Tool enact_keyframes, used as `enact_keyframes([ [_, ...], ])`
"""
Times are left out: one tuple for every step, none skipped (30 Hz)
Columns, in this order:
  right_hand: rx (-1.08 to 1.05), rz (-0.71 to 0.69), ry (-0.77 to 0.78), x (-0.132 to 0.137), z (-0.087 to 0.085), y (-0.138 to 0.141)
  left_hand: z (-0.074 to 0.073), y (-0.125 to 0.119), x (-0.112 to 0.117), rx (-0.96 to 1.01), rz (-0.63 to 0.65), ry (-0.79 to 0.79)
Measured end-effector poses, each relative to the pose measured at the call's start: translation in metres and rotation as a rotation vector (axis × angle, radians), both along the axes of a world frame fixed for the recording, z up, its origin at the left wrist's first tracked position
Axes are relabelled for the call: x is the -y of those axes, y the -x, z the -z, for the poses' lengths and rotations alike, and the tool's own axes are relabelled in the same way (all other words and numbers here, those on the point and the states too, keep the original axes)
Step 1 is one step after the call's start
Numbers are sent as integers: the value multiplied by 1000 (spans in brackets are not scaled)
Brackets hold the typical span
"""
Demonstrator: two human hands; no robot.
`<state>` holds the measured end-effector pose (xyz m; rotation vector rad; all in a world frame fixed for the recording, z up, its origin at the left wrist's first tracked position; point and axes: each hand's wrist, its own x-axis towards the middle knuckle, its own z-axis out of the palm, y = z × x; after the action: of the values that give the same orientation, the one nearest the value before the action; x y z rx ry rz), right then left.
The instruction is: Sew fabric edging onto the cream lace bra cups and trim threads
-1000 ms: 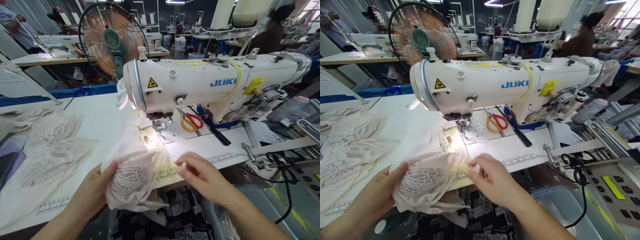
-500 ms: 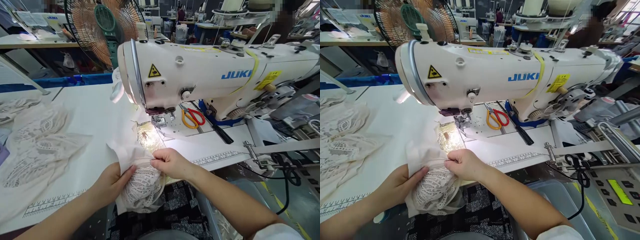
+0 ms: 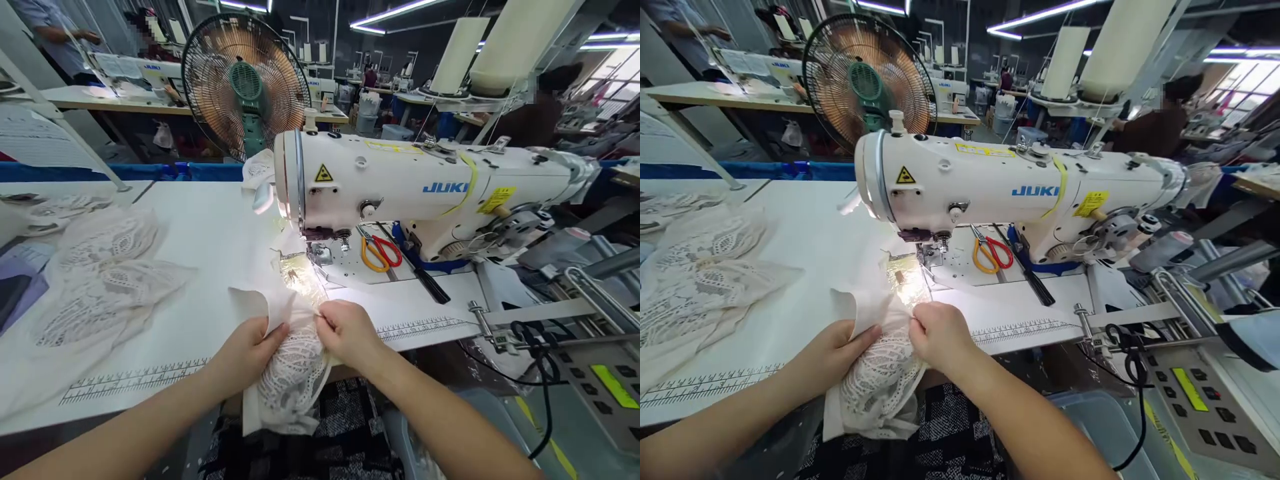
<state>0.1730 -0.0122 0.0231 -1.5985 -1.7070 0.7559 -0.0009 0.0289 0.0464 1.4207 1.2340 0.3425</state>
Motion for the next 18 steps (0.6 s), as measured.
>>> enact_keyframes([
  [37,23,-27,4,-1,0,-1,-2,5,71,-30,102],
  [71,42,-44,9,-1,-1,-2,-5,10,145,-54,217],
  [103,54,-54,15,-1,-3,-3,-8,14,214,-82,332],
  [131,72,-65,22,0,-7,-4,-11,17,276,-118,443],
  [150,105,-81,32,2,-13,-3,-13,19,324,-149,534],
  [154,148,-99,43,4,-21,-3,-15,20,361,-173,603],
  [134,215,-133,56,7,-30,-2,-16,21,391,-194,652],
  [78,294,-155,70,10,-40,-1,-16,20,419,-213,686],
  [-10,341,-156,83,15,-49,0,-15,20,447,-228,710],
  [-96,293,-112,96,21,-56,2,-14,20,472,-237,725],
  [-170,184,-43,106,28,-59,2,-13,20,490,-241,734],
  [-230,58,15,112,36,-58,3,-12,21,506,-239,735],
  [-269,-84,73,116,44,-52,3,-11,22,520,-229,736],
  [-285,-166,171,116,52,-43,3,-10,22,532,-215,738],
  [-319,-180,202,114,59,-30,2,-10,22,539,-202,743],
  [-345,-200,251,110,65,-17,2,-10,22,544,-194,746],
  [-351,-217,267,105,69,-3,1,-10,20,547,-187,743],
  [-356,-228,274,100,71,8,-1,-10,17,542,-182,733],
])
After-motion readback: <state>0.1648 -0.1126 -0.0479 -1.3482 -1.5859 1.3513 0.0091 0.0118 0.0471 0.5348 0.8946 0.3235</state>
